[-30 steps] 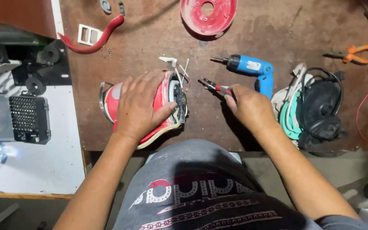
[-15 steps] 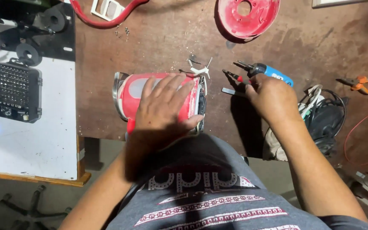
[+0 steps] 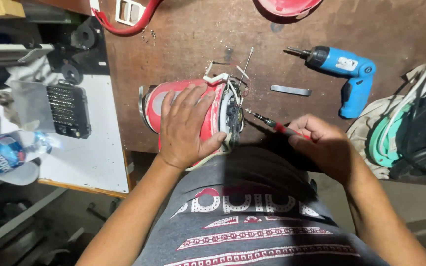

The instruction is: The person is repairing a red electric motor, likely from a blender or similar appliance. They use a screwdriver to manipulate the internal components, including wires and gears, while holding the motor casing with their other hand.

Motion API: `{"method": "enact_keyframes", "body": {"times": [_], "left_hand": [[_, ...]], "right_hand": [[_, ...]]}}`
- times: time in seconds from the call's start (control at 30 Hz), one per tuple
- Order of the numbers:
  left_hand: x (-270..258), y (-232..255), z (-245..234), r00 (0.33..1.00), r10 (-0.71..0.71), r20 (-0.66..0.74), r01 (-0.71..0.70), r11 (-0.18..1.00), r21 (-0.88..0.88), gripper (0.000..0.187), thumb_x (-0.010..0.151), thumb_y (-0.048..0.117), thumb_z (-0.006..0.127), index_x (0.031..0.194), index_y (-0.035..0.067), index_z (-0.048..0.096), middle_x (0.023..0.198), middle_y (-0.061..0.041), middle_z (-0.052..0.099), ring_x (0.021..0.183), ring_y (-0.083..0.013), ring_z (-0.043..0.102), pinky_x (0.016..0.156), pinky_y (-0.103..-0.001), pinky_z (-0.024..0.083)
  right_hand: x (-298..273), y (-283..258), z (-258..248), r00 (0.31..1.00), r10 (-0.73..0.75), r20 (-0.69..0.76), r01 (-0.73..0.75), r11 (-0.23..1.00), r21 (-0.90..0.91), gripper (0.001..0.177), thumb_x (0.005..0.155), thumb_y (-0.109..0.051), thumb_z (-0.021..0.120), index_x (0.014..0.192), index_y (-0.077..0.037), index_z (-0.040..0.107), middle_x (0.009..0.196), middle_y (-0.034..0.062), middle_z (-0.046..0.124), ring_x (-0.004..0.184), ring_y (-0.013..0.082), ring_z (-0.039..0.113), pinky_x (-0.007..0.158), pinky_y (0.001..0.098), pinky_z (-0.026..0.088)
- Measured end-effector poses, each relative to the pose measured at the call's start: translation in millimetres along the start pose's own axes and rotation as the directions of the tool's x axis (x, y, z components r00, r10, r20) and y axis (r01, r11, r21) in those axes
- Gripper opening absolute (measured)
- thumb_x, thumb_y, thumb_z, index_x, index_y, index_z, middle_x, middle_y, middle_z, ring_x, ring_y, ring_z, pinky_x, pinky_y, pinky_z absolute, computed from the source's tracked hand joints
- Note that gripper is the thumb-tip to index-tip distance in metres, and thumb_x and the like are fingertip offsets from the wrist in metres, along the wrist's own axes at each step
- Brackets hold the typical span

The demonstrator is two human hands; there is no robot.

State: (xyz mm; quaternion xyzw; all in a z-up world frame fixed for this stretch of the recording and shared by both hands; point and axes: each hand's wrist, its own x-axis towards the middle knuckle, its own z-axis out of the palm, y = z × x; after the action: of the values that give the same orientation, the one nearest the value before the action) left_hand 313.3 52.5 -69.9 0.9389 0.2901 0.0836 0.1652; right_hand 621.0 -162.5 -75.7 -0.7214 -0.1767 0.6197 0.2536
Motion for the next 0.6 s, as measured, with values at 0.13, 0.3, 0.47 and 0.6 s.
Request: {"method": "enact_keyframes", "body": {"times": [0.13, 0.3, 0.47, 0.6], "left_hand": [[-4, 13, -6, 0.998, -0.030, 0.049, 0.031, 0.999, -0.019, 0.090, 0.112, 0.078, 0.046, 0.165, 0.007, 0.064, 0.168, -0.021, 0.067, 0.160, -0.0461, 0.063, 0.138, -0.071, 0.032], [-28, 13, 3, 0.999, -0.029, 0.021, 0.030, 0.999, -0.019, 0.090, 0.112, 0.077, 0.044, 0.161, 0.002, 0.060, 0.164, -0.024, 0.062, 0.160, -0.0519, 0.057, 0.138, -0.082, 0.028], [-50, 20, 1, 0.997, -0.037, 0.064, 0.037, 0.999, -0.002, 0.092, 0.111, 0.072, 0.058, 0.170, 0.003, 0.050, 0.175, -0.027, 0.052, 0.171, -0.0514, 0.045, 0.143, -0.087, 0.022], [-68, 30, -2, 0.988, -0.085, 0.131, 0.084, 0.996, 0.015, 0.101, 0.109, 0.070, 0.070, 0.182, 0.008, 0.038, 0.186, -0.032, 0.040, 0.179, -0.0523, 0.038, 0.147, -0.089, 0.013]], "right_hand": [[-16, -40, -9, 0.999, 0.003, 0.043, 0.004, 0.990, -0.144, 0.036, 0.105, -0.043, 0.080, 0.137, -0.028, 0.087, 0.086, -0.0011, 0.073, 0.079, 0.0144, 0.059, 0.075, 0.0318, 0.043], [-15, -30, -25, 0.960, -0.225, 0.166, 0.271, 0.894, -0.356, 0.044, 0.106, -0.054, 0.068, 0.133, -0.030, 0.093, 0.062, 0.0014, 0.078, 0.055, 0.0145, 0.055, 0.061, 0.0337, 0.042], [-4, -17, -23, 0.911, -0.361, 0.198, 0.402, 0.884, -0.240, 0.037, 0.110, -0.034, 0.067, 0.135, -0.017, 0.089, 0.087, -0.0023, 0.083, 0.073, 0.0118, 0.069, 0.069, 0.0311, 0.049], [15, -23, -14, 0.967, -0.072, 0.244, 0.158, 0.921, -0.355, 0.039, 0.110, -0.043, 0.064, 0.141, -0.031, 0.084, 0.133, -0.0034, 0.093, 0.120, 0.0200, 0.084, 0.104, 0.0371, 0.056]]}}
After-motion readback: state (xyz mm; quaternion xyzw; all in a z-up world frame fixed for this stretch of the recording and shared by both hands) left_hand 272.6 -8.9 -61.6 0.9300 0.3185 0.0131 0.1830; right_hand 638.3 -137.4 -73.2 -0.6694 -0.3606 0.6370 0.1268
